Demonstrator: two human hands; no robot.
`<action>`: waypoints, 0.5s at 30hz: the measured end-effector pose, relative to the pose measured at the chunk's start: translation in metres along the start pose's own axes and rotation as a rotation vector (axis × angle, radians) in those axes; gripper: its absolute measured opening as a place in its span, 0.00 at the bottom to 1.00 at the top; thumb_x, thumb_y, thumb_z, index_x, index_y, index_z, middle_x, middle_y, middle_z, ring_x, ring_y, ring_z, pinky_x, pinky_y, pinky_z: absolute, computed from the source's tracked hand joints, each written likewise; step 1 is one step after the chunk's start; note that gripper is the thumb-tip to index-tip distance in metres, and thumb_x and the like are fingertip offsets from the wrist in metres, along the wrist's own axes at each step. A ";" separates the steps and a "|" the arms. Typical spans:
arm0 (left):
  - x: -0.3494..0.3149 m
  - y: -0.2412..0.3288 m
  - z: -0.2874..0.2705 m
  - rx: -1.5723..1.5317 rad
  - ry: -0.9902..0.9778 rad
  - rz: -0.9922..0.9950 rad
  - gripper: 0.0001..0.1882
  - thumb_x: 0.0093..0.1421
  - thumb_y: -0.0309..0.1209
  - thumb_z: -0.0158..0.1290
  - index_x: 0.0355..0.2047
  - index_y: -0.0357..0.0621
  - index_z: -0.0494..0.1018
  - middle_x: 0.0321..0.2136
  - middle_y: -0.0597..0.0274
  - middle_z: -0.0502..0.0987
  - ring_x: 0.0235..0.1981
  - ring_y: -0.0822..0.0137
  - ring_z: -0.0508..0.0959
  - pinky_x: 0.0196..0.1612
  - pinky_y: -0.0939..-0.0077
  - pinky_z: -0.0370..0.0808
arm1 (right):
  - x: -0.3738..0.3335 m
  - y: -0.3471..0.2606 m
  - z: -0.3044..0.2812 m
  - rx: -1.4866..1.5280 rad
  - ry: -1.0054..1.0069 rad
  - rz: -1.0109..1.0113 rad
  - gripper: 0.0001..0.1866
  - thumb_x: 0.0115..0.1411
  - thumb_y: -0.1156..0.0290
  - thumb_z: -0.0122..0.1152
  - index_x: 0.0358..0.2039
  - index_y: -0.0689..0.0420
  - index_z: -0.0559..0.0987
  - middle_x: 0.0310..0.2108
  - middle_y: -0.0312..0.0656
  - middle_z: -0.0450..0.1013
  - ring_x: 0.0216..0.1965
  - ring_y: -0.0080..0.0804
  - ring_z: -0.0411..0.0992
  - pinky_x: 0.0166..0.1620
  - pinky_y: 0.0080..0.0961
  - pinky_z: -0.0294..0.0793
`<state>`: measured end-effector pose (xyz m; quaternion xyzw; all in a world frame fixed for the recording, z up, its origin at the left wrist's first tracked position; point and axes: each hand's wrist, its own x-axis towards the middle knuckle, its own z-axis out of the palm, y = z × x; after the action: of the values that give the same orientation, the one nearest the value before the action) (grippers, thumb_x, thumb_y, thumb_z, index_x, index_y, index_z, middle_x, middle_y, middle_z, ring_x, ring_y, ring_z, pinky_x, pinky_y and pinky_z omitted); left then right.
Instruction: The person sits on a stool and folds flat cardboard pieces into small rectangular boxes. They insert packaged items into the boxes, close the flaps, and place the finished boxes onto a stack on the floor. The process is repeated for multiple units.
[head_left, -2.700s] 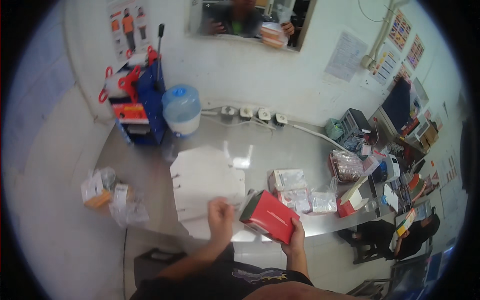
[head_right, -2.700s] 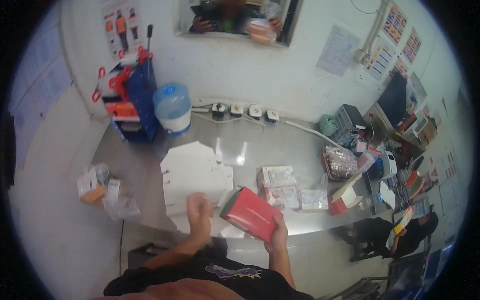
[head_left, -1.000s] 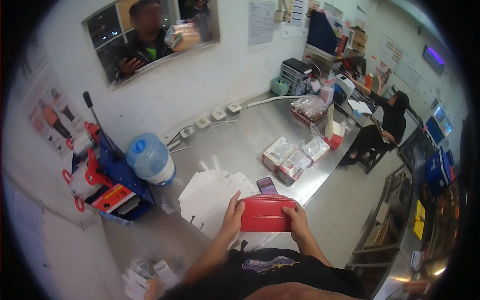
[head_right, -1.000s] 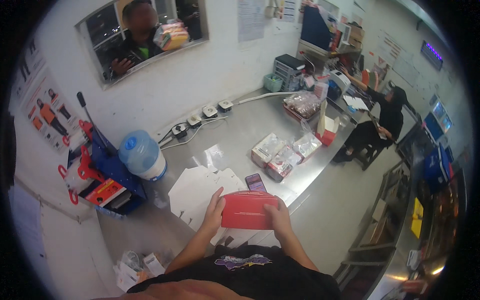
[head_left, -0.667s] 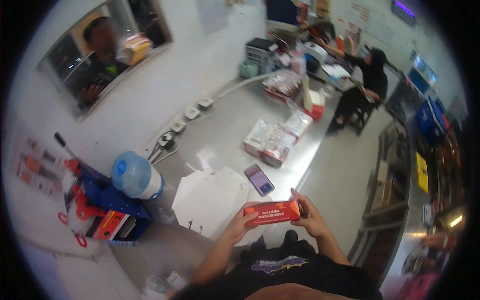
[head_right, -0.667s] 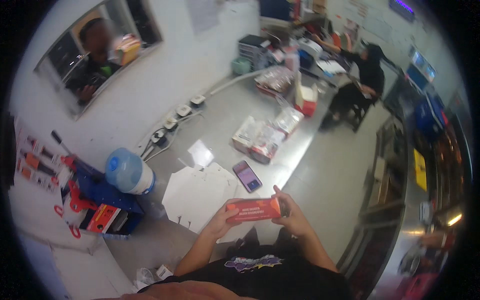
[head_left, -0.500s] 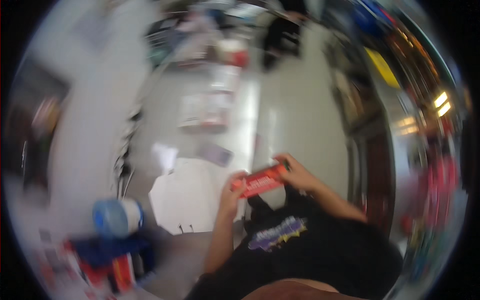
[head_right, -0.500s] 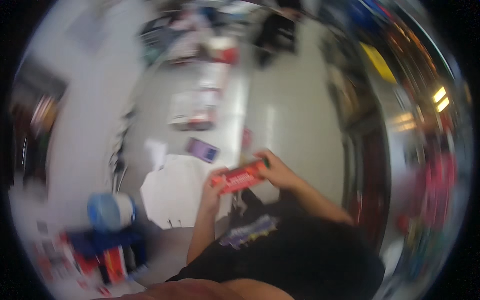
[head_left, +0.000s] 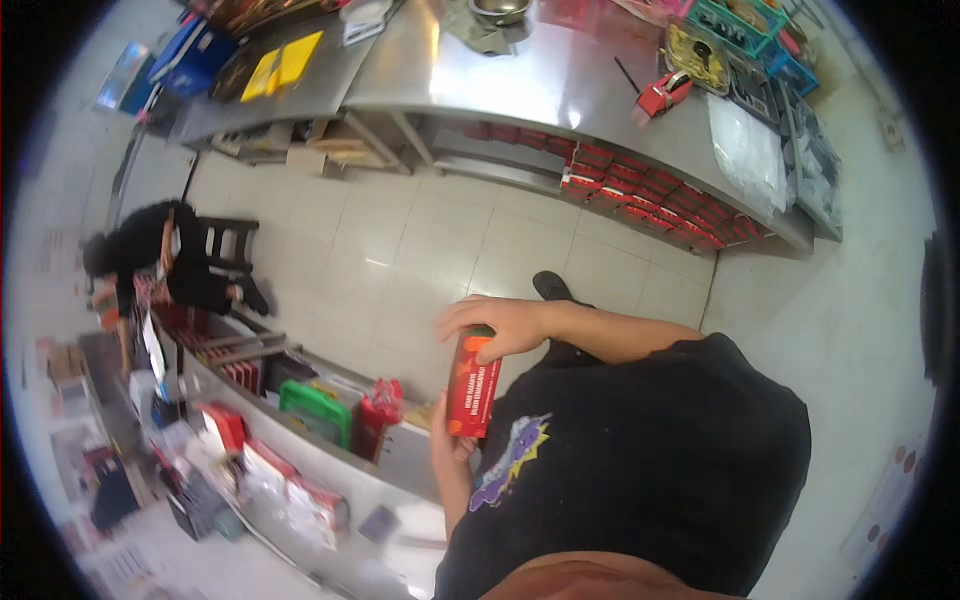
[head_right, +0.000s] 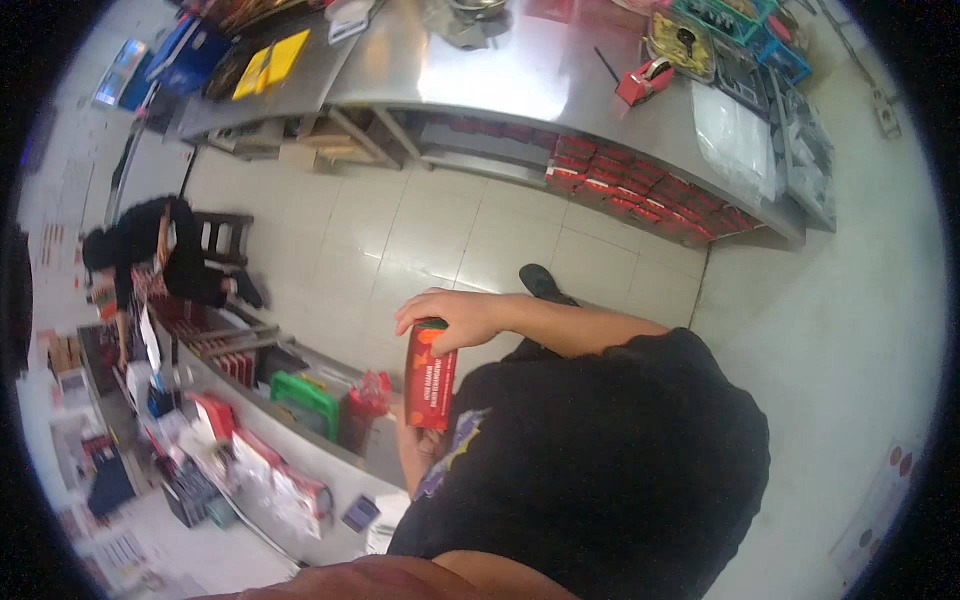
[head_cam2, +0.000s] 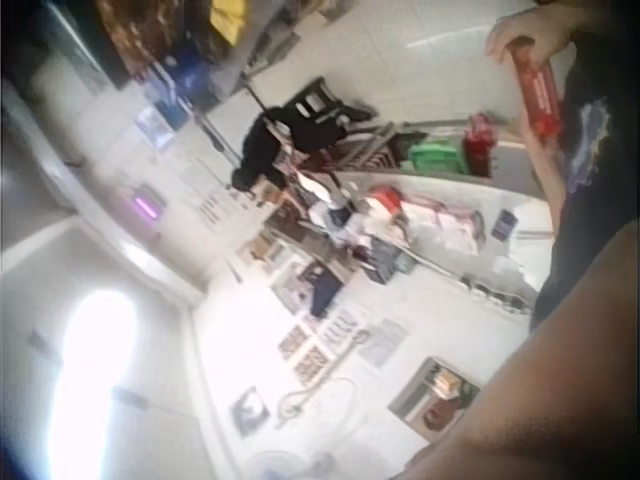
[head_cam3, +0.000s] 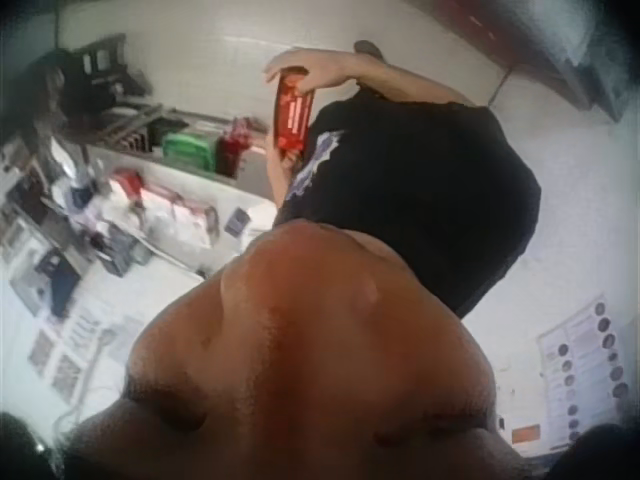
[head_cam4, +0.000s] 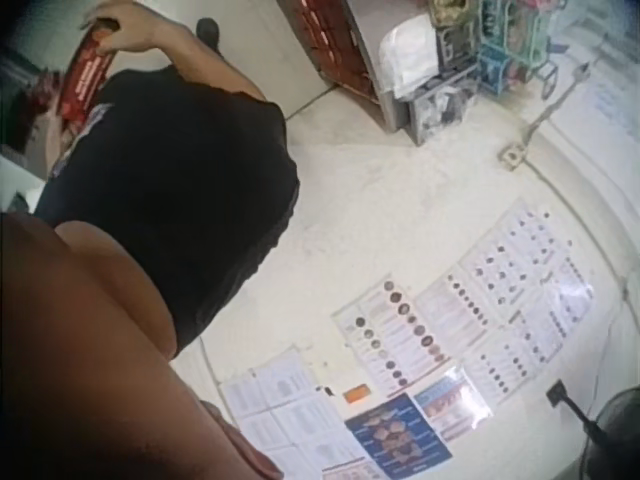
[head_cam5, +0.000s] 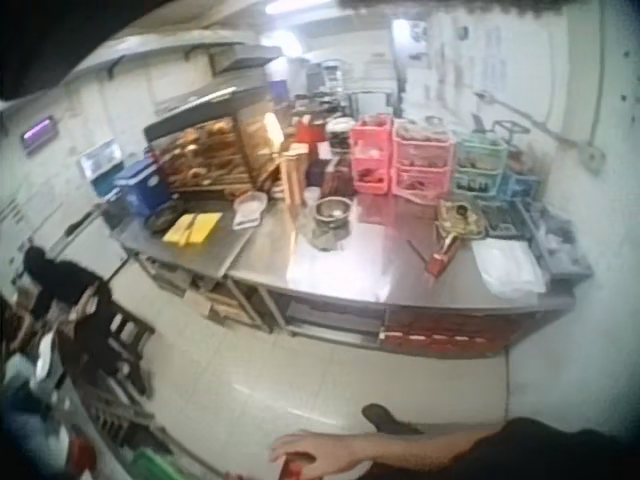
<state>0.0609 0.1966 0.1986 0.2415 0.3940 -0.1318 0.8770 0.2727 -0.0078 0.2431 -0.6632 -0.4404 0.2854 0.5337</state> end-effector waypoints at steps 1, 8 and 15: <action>0.032 0.000 0.005 0.083 -0.074 -0.065 0.28 0.73 0.49 0.46 0.58 0.36 0.69 0.47 0.45 0.82 0.39 0.55 0.87 0.37 0.60 0.88 | -0.012 0.010 -0.020 0.049 0.068 0.102 0.35 0.54 0.65 0.69 0.64 0.55 0.73 0.69 0.50 0.63 0.70 0.49 0.58 0.71 0.40 0.58; 0.229 -0.024 0.104 0.528 -0.129 0.005 0.26 0.71 0.43 0.54 0.64 0.53 0.60 0.60 0.60 0.72 0.56 0.61 0.75 0.58 0.55 0.75 | -0.142 0.196 -0.059 0.069 0.544 1.187 0.39 0.69 0.46 0.53 0.69 0.63 0.64 0.70 0.60 0.59 0.72 0.56 0.56 0.72 0.45 0.55; 0.456 -0.077 0.234 0.747 -0.127 0.171 0.27 0.71 0.35 0.55 0.65 0.46 0.58 0.51 0.64 0.71 0.50 0.69 0.73 0.51 0.71 0.72 | -0.205 0.269 0.095 -0.038 0.073 1.566 0.36 0.65 0.50 0.58 0.69 0.55 0.66 0.73 0.68 0.48 0.73 0.64 0.50 0.70 0.59 0.54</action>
<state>0.4741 -0.0106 -0.0361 0.5677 0.2421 -0.2072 0.7591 0.1747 -0.1582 -0.0588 -0.7986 0.1686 0.5491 0.1798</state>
